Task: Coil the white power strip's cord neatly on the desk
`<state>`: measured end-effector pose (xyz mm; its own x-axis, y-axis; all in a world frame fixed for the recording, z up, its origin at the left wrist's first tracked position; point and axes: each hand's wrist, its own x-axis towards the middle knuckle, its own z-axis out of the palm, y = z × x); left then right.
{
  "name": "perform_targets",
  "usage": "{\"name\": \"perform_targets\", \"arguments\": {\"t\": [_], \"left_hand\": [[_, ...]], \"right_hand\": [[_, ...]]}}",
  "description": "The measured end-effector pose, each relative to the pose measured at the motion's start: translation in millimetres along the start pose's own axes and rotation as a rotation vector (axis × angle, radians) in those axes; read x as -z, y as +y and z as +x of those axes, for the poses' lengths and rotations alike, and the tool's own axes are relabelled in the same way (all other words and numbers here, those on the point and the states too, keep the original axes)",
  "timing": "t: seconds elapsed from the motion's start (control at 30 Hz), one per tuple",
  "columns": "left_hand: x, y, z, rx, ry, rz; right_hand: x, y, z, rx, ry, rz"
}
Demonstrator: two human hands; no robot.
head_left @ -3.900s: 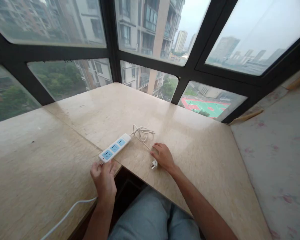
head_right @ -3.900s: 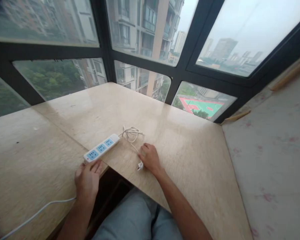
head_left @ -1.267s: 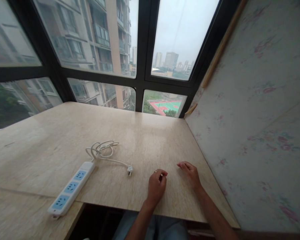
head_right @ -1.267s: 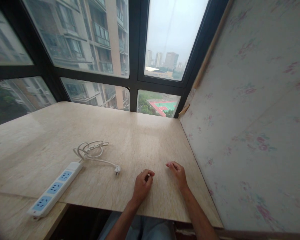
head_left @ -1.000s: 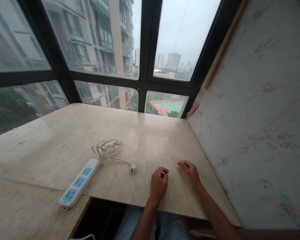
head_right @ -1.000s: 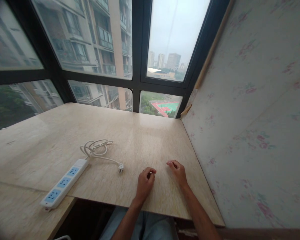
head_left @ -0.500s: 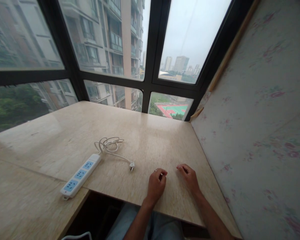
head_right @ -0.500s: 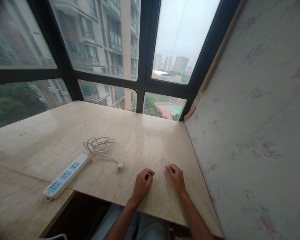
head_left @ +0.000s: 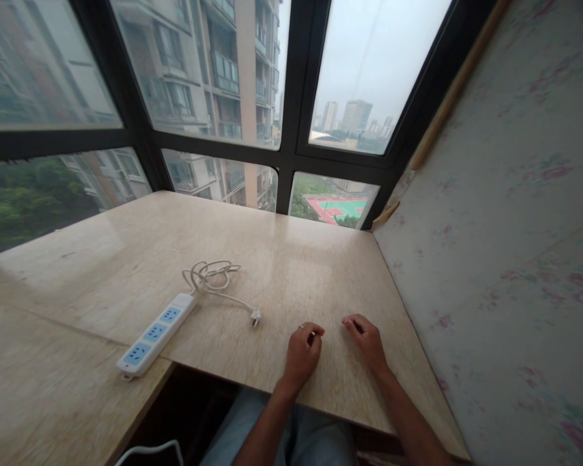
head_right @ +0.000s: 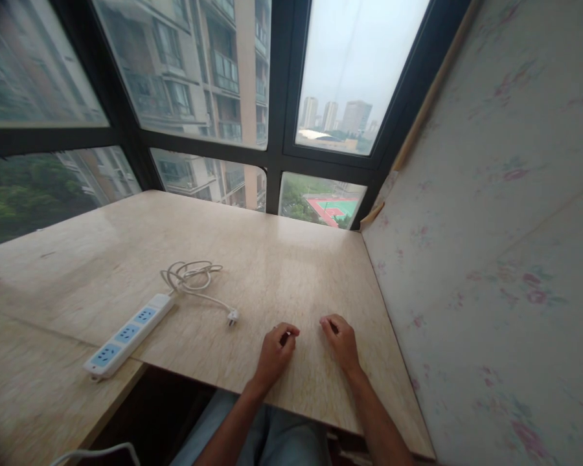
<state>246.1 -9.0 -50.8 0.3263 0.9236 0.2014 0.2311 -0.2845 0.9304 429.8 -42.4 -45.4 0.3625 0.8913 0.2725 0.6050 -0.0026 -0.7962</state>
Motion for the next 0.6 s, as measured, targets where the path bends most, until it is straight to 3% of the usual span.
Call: {"name": "perform_targets", "arguments": {"t": [0.3, 0.43, 0.6], "left_hand": [[1.5, 1, -1, -0.014, -0.004, 0.002], [2.6, 2, 0, -0.023, -0.012, -0.006], [2.8, 2, 0, -0.038, -0.004, -0.015]], "right_hand": [[2, -1, -2, 0.044, -0.004, -0.013], [0, -9, -9, 0.300, -0.013, -0.013], [-10, -26, -22, 0.555, -0.179, 0.030]]}}
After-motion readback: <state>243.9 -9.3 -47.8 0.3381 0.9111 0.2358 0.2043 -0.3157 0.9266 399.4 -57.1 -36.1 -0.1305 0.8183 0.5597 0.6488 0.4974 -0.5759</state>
